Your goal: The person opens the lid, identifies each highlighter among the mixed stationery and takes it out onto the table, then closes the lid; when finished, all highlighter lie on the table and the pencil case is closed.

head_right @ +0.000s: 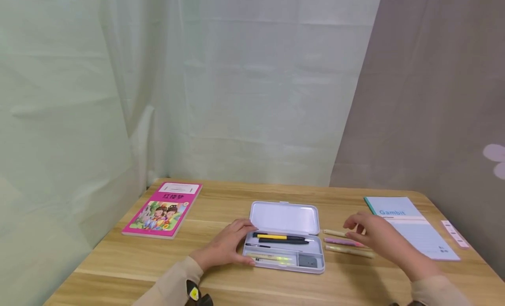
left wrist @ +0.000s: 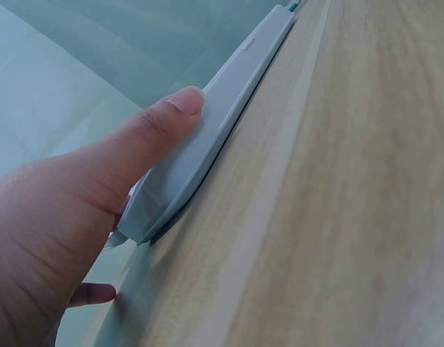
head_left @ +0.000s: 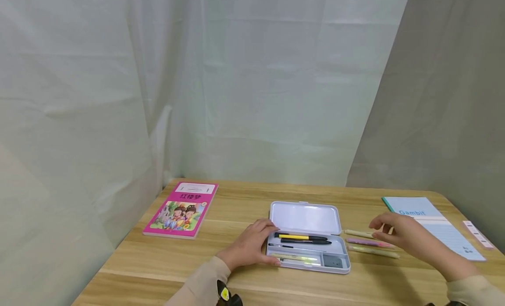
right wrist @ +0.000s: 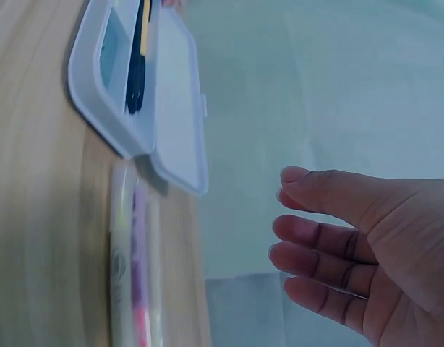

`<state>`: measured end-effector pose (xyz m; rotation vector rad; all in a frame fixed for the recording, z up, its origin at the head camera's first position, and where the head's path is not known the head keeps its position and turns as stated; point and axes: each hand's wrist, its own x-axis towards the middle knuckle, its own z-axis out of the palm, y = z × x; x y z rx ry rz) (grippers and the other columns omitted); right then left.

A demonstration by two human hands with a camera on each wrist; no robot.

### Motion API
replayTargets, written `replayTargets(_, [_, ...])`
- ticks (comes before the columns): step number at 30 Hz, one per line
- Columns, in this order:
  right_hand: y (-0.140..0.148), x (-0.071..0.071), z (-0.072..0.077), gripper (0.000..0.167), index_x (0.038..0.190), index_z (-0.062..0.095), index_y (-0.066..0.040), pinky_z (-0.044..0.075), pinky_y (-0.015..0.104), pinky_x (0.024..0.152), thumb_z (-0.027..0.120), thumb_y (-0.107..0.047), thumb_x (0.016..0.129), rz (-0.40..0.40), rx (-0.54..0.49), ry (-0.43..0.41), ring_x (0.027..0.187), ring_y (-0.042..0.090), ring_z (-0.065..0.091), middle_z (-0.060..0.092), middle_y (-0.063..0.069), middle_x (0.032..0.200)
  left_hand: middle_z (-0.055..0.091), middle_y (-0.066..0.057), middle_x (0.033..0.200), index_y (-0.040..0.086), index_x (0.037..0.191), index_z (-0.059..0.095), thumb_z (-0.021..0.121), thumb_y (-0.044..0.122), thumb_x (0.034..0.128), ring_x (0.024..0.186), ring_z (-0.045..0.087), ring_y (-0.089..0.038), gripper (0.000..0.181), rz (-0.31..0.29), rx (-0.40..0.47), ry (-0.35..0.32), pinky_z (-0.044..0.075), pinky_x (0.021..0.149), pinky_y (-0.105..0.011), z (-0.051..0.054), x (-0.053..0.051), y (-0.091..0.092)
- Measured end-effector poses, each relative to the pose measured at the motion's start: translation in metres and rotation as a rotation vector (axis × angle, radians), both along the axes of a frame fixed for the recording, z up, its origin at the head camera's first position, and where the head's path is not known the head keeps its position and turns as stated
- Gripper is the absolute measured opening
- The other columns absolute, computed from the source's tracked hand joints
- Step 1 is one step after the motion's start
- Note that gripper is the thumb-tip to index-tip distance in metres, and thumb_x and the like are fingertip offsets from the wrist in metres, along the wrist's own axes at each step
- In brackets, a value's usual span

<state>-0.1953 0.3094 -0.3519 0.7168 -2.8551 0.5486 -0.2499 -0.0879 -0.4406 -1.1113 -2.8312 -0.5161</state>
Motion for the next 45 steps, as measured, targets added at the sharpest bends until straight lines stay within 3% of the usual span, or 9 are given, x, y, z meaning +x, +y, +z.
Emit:
replayTargets(13, [-0.047, -0.009, 0.010, 0.013, 0.092, 0.068, -0.013, 0.047, 0.018, 0.056, 0.075, -0.014, 0.081, 0.148, 0.028, 0.044, 0.072, -0.005, 0.051, 0.065, -0.006, 0.087, 0.046, 0.000, 0.141, 0.015, 0.138, 0.049, 0.067, 0.071, 0.0711, 0.134, 0.039, -0.018, 0.089, 0.000, -0.006, 0.012, 0.037, 0.113, -0.040, 0.000, 0.000, 0.000])
replayTargets(17, [-0.062, -0.010, 0.009, 0.011, 0.092, 0.069, -0.015, 0.048, 0.019, 0.059, 0.074, -0.017, 0.083, 0.151, 0.043, -0.004, 0.074, -0.005, 0.051, 0.064, -0.012, 0.086, 0.047, 0.000, 0.139, 0.014, 0.137, 0.050, 0.069, 0.069, 0.0705, 0.133, 0.040, -0.018, 0.089, -0.005, 0.004, 0.023, 0.036, 0.113, -0.040, 0.000, 0.000, 0.000])
replayTargets(21, [-0.075, -0.013, 0.008, 0.010, 0.093, 0.069, -0.013, 0.049, 0.019, 0.061, 0.073, -0.015, 0.083, 0.190, 0.034, -0.052, 0.074, -0.004, 0.052, 0.065, -0.010, 0.086, 0.047, 0.000, 0.139, 0.013, 0.137, 0.050, 0.070, 0.069, 0.0702, 0.134, 0.040, -0.018, 0.089, -0.008, 0.010, 0.024, 0.036, 0.114, -0.039, -0.001, 0.000, 0.000])
replayTargets(27, [-0.090, -0.015, 0.001, 0.014, 0.095, 0.069, -0.009, 0.050, 0.018, 0.060, 0.074, -0.013, 0.082, 0.225, 0.035, -0.083, 0.072, -0.004, 0.051, 0.066, -0.003, 0.086, 0.046, 0.000, 0.140, 0.014, 0.138, 0.050, 0.069, 0.070, 0.0703, 0.135, 0.039, -0.018, 0.090, -0.002, 0.006, 0.010, 0.035, 0.114, -0.040, 0.000, 0.001, 0.000])
replayTargets(38, [-0.113, -0.015, -0.018, 0.013, 0.094, 0.070, -0.010, 0.047, 0.017, 0.061, 0.074, -0.015, 0.083, 0.281, 0.034, -0.126, 0.072, -0.002, 0.050, 0.061, -0.008, 0.083, 0.045, 0.001, 0.141, 0.014, 0.138, 0.049, 0.067, 0.072, 0.0706, 0.135, 0.038, -0.017, 0.090, -0.003, -0.003, 0.017, 0.036, 0.114, -0.039, -0.001, 0.000, 0.000])
replayTargets(45, [-0.124, -0.013, -0.029, 0.013, 0.094, 0.069, -0.011, 0.049, 0.018, 0.062, 0.074, -0.015, 0.083, 0.321, 0.046, -0.133, 0.073, -0.004, 0.053, 0.064, -0.004, 0.086, 0.045, 0.001, 0.141, 0.014, 0.138, 0.049, 0.067, 0.072, 0.0706, 0.135, 0.038, -0.017, 0.091, 0.000, -0.004, 0.012, 0.035, 0.114, -0.039, 0.000, 0.000, 0.000])
